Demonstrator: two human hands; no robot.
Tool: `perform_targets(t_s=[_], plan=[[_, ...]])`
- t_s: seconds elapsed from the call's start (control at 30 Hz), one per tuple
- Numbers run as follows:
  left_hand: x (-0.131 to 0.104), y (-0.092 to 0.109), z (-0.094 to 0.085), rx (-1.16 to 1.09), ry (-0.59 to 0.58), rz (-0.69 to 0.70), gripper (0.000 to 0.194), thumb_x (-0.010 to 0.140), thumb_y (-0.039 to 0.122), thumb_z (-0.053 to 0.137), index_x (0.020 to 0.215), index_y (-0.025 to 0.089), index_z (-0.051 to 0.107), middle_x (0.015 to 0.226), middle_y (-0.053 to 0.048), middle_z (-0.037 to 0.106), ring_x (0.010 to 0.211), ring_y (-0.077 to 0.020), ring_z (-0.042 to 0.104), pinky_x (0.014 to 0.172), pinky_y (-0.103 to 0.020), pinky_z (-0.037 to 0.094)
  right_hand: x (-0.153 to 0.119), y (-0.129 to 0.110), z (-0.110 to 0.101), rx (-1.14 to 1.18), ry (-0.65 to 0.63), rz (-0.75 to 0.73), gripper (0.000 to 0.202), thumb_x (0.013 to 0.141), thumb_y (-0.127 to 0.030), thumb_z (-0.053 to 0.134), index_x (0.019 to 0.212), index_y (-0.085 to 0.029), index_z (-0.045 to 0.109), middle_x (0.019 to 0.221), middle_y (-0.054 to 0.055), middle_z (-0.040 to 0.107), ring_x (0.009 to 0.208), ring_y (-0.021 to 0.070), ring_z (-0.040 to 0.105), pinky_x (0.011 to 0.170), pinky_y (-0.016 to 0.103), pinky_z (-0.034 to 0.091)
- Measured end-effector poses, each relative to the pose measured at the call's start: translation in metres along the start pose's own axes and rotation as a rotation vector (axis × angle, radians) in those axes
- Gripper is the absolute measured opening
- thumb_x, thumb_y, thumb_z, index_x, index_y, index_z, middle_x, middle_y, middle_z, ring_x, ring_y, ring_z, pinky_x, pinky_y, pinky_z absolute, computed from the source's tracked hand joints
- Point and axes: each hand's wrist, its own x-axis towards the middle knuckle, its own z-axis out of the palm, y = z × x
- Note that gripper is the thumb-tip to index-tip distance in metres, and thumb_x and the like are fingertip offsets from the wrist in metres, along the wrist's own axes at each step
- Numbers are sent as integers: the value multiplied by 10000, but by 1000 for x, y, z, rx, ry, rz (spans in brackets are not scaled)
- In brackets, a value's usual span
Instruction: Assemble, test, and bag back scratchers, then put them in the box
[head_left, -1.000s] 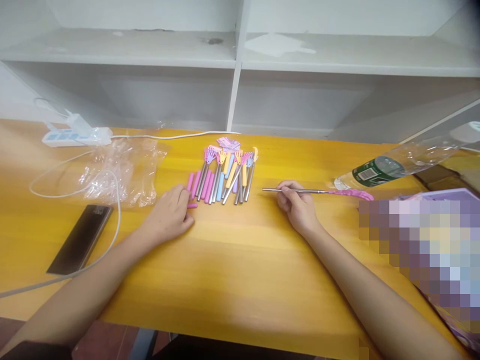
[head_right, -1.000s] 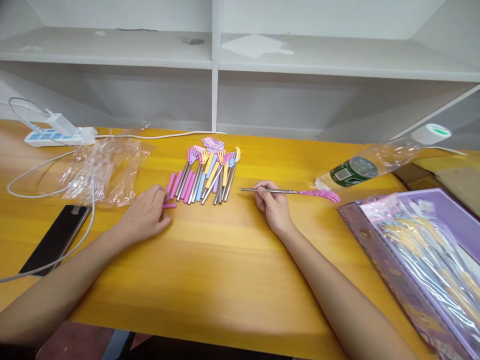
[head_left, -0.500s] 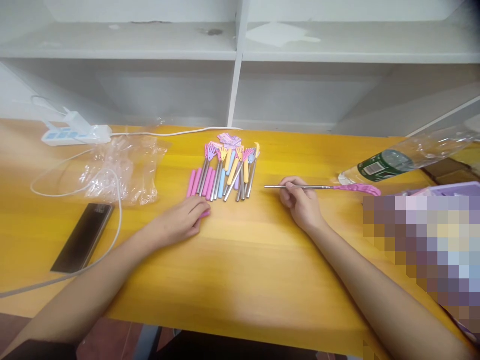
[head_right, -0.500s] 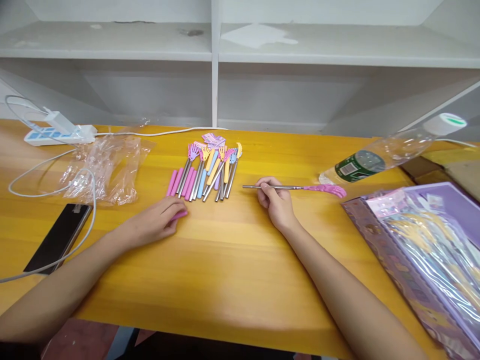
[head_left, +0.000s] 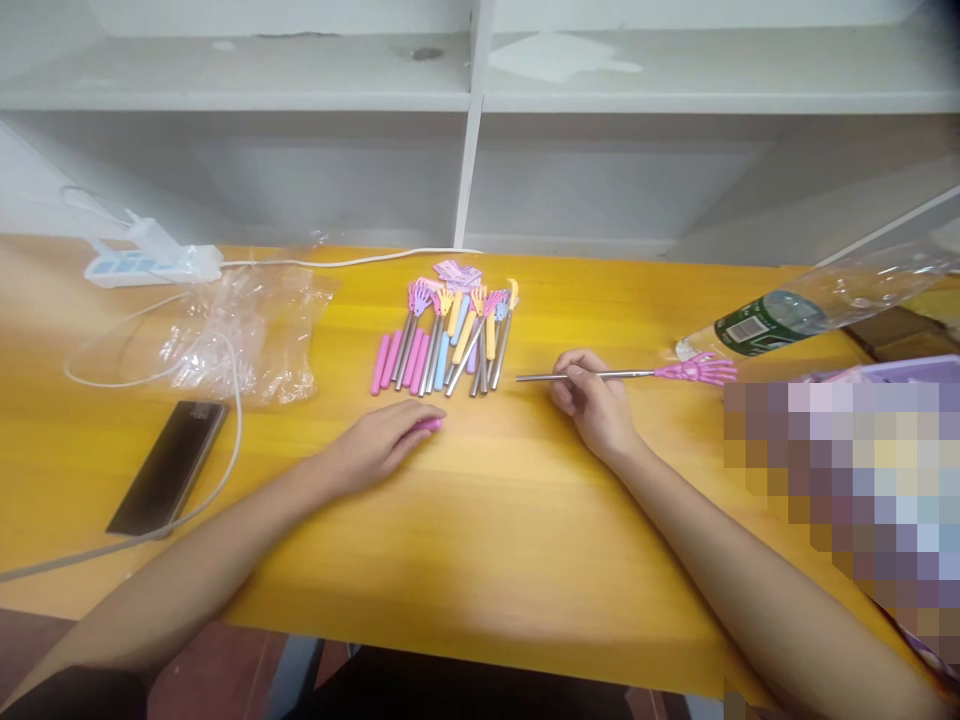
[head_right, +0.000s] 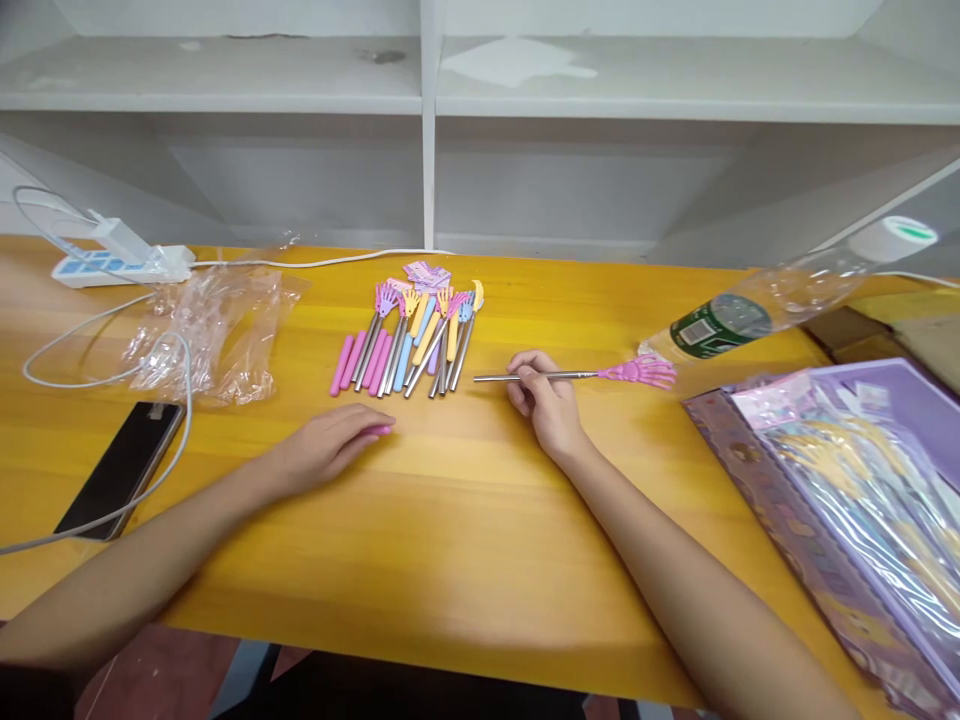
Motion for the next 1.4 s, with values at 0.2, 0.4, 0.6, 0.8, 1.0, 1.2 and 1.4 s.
perform_targets(t_s=[0.2,0.4,0.6,0.8,1.0,1.2,1.4], plan=[[20,18,12,-508,-2,-415,253,1128,420,519,1244,210,601,1012,-58,790,896,-184,738,825,-328,558,-16,-2,24,125,-140,97,304,930,-484,739,944,-230,573,590,-64,438,490,100,331,516,256,243],[41,26,27,-464,31,-394,262,1118,433,527,1159,199,636,973,-53,749,931,-205,700,887,-358,511,-24,-2,34,120,-203,118,357,919,-515,801,977,-219,610,613,-61,479,502,94,357,513,253,247],[34,18,31,-586,84,-213,361,1090,510,587,1112,198,767,1086,-90,657,1044,-219,634,955,-373,527,-17,-5,30,134,-186,118,371,905,-532,803,960,-223,606,614,-63,464,508,94,349,546,259,273],[29,14,32,-867,182,-310,358,1037,536,686,1033,181,727,728,11,562,642,-128,530,624,-267,453,-16,-5,28,165,-183,135,358,894,-520,812,939,-219,623,605,-55,472,507,96,353,544,263,262],[32,10,38,-1121,310,-391,344,1020,513,723,1046,194,595,693,32,648,616,-126,630,603,-240,482,-13,-5,25,245,-195,146,385,941,-591,703,919,-212,643,573,-39,465,489,107,360,555,282,283],[35,4,40,-1158,362,-430,335,974,425,794,1004,188,558,859,-11,741,676,-110,667,647,-229,518,-11,-8,28,215,-92,76,416,939,-575,734,903,-248,479,618,-65,380,488,106,279,541,280,236],[32,3,42,-993,294,-453,340,1047,473,673,1231,191,627,848,13,626,681,-112,584,639,-244,469,-10,-9,27,188,-48,37,415,972,-595,726,907,-247,509,614,-63,361,489,103,242,536,286,231]])
